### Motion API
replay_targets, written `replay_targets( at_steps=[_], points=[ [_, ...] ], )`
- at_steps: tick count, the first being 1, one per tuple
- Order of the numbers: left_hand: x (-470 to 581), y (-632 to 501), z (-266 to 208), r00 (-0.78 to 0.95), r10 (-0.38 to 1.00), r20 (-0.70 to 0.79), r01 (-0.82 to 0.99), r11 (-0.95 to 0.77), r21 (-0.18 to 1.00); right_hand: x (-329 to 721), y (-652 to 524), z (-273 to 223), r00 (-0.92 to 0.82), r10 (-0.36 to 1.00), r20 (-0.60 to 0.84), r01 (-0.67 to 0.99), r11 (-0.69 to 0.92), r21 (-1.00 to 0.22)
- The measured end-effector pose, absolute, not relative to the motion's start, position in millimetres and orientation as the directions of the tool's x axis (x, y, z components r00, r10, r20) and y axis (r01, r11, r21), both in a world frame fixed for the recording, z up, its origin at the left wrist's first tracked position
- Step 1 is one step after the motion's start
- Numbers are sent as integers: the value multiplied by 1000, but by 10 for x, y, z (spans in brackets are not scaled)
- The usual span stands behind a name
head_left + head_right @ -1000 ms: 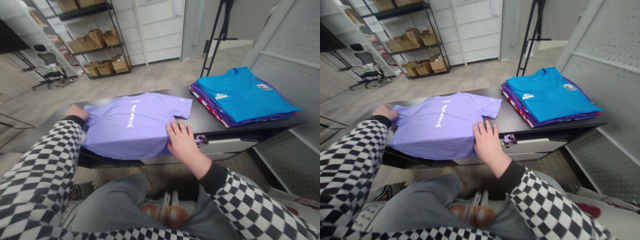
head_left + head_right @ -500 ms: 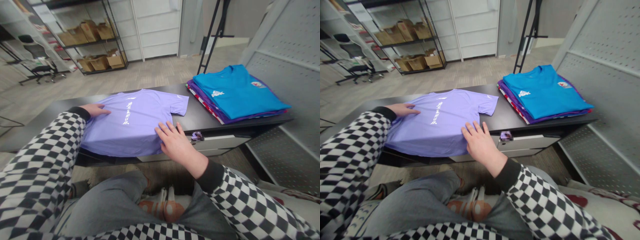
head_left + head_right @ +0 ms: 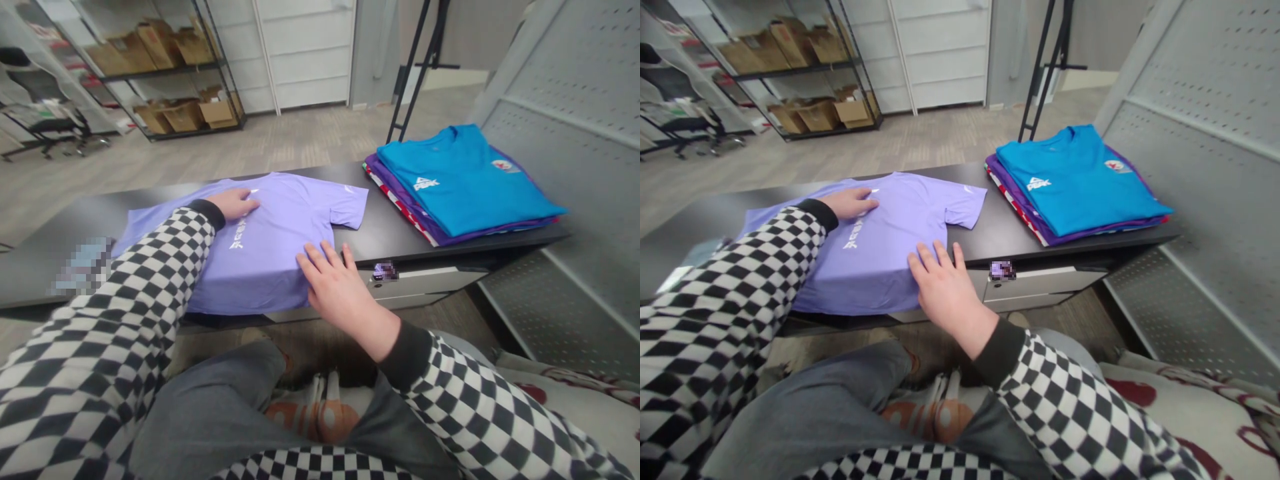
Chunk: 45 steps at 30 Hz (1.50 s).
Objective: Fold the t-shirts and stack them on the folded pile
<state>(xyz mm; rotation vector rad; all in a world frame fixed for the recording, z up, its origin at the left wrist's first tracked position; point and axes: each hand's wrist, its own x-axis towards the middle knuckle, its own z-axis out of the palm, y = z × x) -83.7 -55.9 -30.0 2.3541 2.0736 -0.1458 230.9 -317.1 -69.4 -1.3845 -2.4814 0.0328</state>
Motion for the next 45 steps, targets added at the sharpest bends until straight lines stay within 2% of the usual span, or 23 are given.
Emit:
replay_targets(
  at_steps=[2,4,7,9,11,16,25,33,38,45],
  points=[
    [-748,-455,-197,60,996,-71,998,-62,-31,2291,-3167,-699,-484,840,243,830,529,-178],
    [-540,-428,-152,52,999,4,999,-51,-4,2277,-3165,-706,-478,844,241,830,525,-190],
    [-122,-530,-236,276,958,72,959,-279,44,2272,-3166,-720,-482,838,256,825,532,-191],
    [108,-625,-332,407,913,11,912,-407,43,2274,-3172,-731,-484,835,261,823,536,-188],
    [243,-671,-391,441,895,-67,897,-441,14,2274,-3179,-738,-482,837,258,825,533,-189],
    [381,-509,-293,404,899,-171,912,-410,2,2266,-3192,-736,-477,840,258,824,529,-201],
    [847,-652,-435,358,931,-75,934,-357,35,2287,-3191,-701,-486,842,232,825,530,-195],
    [1091,-473,-209,296,942,-158,955,-294,36,2268,-3189,-707,-477,851,219,834,517,-191],
    [1324,-570,-328,404,913,-62,914,-400,60,2283,-3190,-696,-483,850,211,836,519,-179],
    [1435,-526,-336,427,900,-92,903,-419,94,2288,-3192,-684,-493,849,188,837,522,-162]
  ],
)
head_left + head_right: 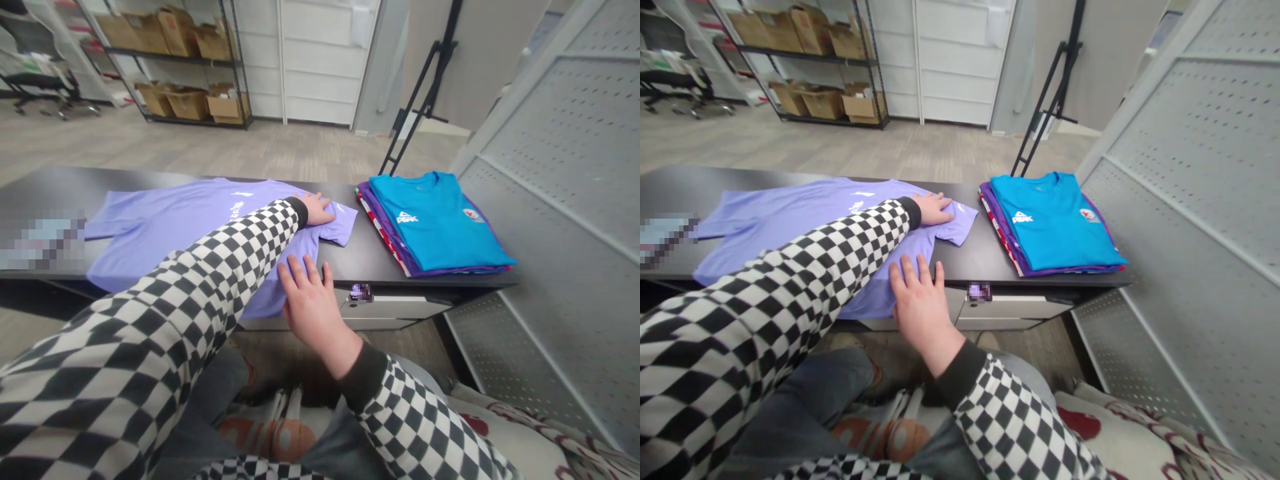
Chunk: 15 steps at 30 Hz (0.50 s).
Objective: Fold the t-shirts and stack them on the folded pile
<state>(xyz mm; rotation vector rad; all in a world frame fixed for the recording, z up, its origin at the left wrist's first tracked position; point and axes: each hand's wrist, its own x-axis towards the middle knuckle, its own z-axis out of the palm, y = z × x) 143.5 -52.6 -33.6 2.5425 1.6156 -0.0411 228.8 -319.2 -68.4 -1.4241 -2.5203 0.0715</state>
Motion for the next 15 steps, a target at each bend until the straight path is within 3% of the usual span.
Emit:
replay_targets(
  at_steps=[4,15],
  points=[
    [1534,-505,-391,467,884,-14,879,-463,113,2281,-3192,-687,-490,852,184,840,517,-161],
    [1693,-373,-407,465,882,-77,885,-460,77,2275,-3200,-675,-487,852,192,839,517,-168]
  ],
)
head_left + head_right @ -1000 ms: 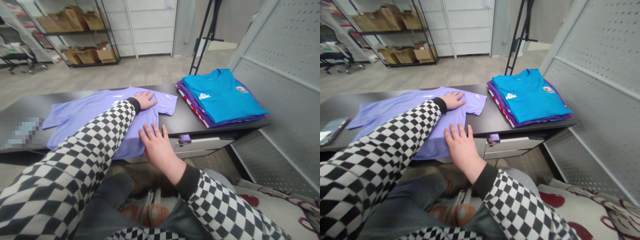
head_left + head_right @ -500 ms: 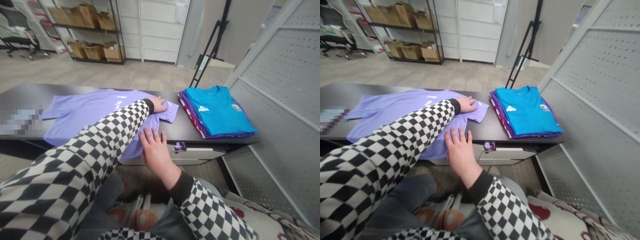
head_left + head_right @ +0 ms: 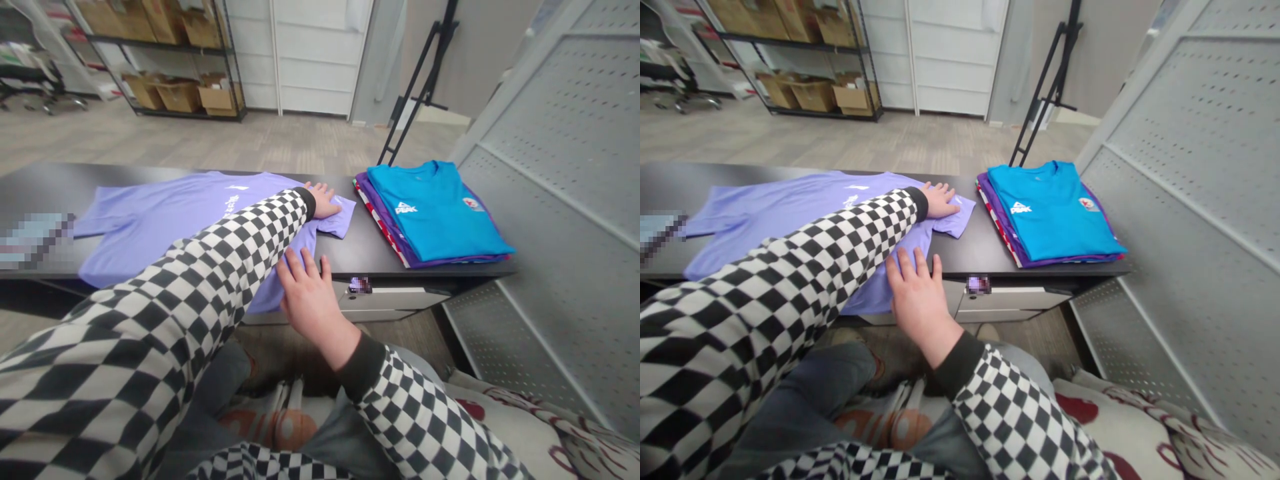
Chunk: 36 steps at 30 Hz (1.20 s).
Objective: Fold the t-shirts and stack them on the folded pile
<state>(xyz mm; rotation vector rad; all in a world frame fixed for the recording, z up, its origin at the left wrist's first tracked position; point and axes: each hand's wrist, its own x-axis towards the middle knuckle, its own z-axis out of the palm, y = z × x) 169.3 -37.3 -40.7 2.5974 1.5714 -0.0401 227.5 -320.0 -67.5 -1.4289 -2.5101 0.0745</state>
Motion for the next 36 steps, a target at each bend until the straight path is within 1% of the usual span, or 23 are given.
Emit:
replay_targets(
  at_steps=[4,10,14,17,20,22,24,29,36],
  points=[
    [1766,-494,-459,508,861,-1,858,-506,92,2281,-3194,-672,-501,846,182,832,529,-169],
    [1768,-553,-499,511,859,-36,855,-504,121,2275,-3192,-660,-497,850,171,836,523,-167],
    [1780,-543,-462,486,873,-40,871,-481,97,2272,-3195,-665,-502,845,186,832,530,-165],
    [1807,-575,-405,502,865,21,863,-502,53,2275,-3194,-668,-497,847,190,834,526,-164],
    [1865,-633,-368,573,817,70,813,-577,79,2276,-3187,-671,-493,850,183,838,521,-163],
    [1914,-678,-389,609,792,39,785,-609,110,2273,-3181,-677,-497,850,172,837,522,-162],
    [1956,-716,-442,628,778,-1,773,-624,115,2267,-3176,-687,-497,852,165,838,521,-165],
    [1987,-734,-536,629,777,-5,773,-625,114,2258,-3168,-710,-495,851,173,837,521,-170],
    [1983,-762,-487,622,783,-16,779,-617,106,2266,-3159,-725,-496,851,173,839,521,-159]
  ],
)
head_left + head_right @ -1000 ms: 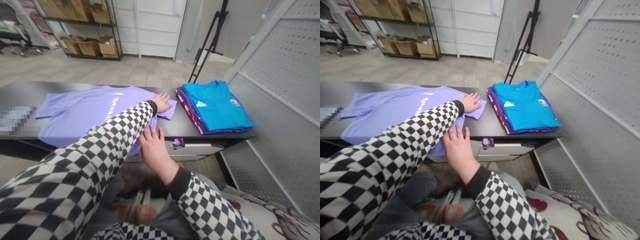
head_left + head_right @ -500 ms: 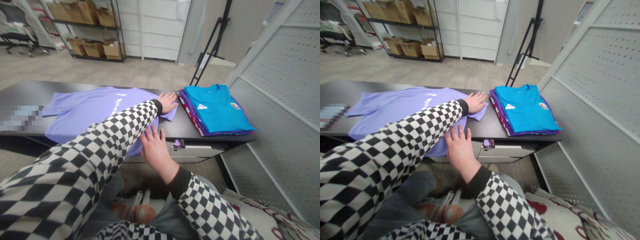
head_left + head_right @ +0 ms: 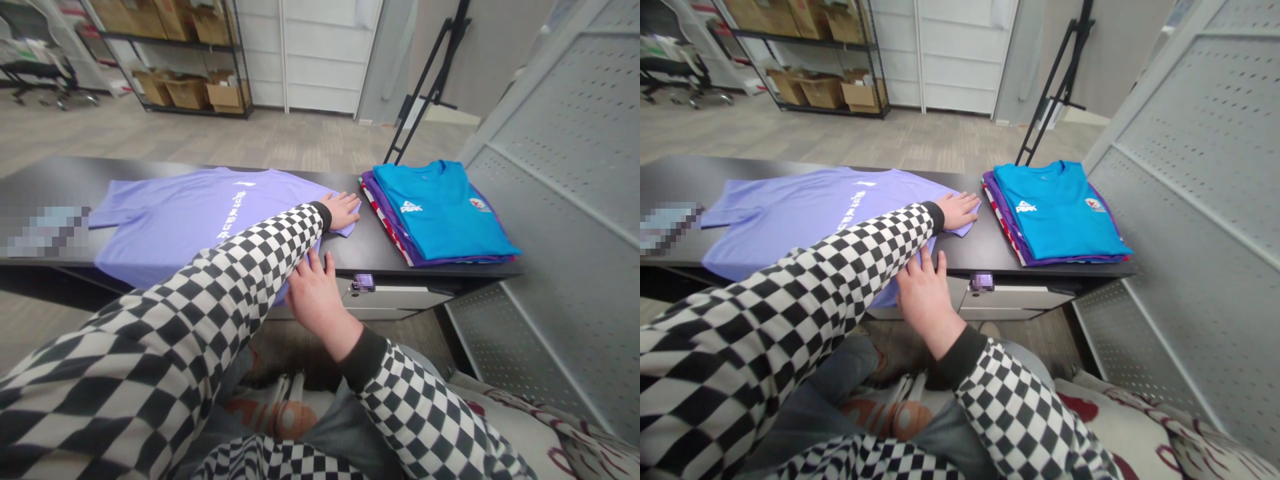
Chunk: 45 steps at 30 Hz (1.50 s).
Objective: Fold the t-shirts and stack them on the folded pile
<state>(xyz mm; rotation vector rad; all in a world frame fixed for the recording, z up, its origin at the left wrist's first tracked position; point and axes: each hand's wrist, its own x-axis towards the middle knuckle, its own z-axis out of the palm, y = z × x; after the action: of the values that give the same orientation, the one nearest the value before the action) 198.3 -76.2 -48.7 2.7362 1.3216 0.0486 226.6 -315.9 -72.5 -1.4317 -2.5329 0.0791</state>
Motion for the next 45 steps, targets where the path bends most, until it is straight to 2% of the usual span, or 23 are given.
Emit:
replay_targets(
  at_steps=[21,24,27,30,35,37,41,45],
  points=[
    [1952,-747,-571,633,772,59,764,-635,119,2261,-3162,-706,-505,846,168,834,529,-158],
    [1920,-804,-560,620,767,163,764,-638,98,2269,-3162,-699,-503,851,151,838,523,-155],
    [1884,-878,-530,650,704,288,725,-687,42,2275,-3158,-711,-508,847,160,834,529,-155],
    [1884,-933,-491,668,704,241,721,-693,26,2271,-3154,-731,-505,844,178,832,531,-158],
    [1978,-923,-398,609,793,12,787,-606,115,2246,-3147,-747,-487,854,184,840,516,-170],
    [2000,-918,-296,562,827,1,814,-553,176,2245,-3147,-748,-486,852,197,838,518,-171],
    [1823,-1204,50,514,834,201,763,-552,337,2261,-3144,-751,-498,837,227,825,538,-173],
    [1209,-2168,194,515,780,355,646,-625,437,2267,-3135,-774,-493,841,223,830,531,-170]
  ],
)
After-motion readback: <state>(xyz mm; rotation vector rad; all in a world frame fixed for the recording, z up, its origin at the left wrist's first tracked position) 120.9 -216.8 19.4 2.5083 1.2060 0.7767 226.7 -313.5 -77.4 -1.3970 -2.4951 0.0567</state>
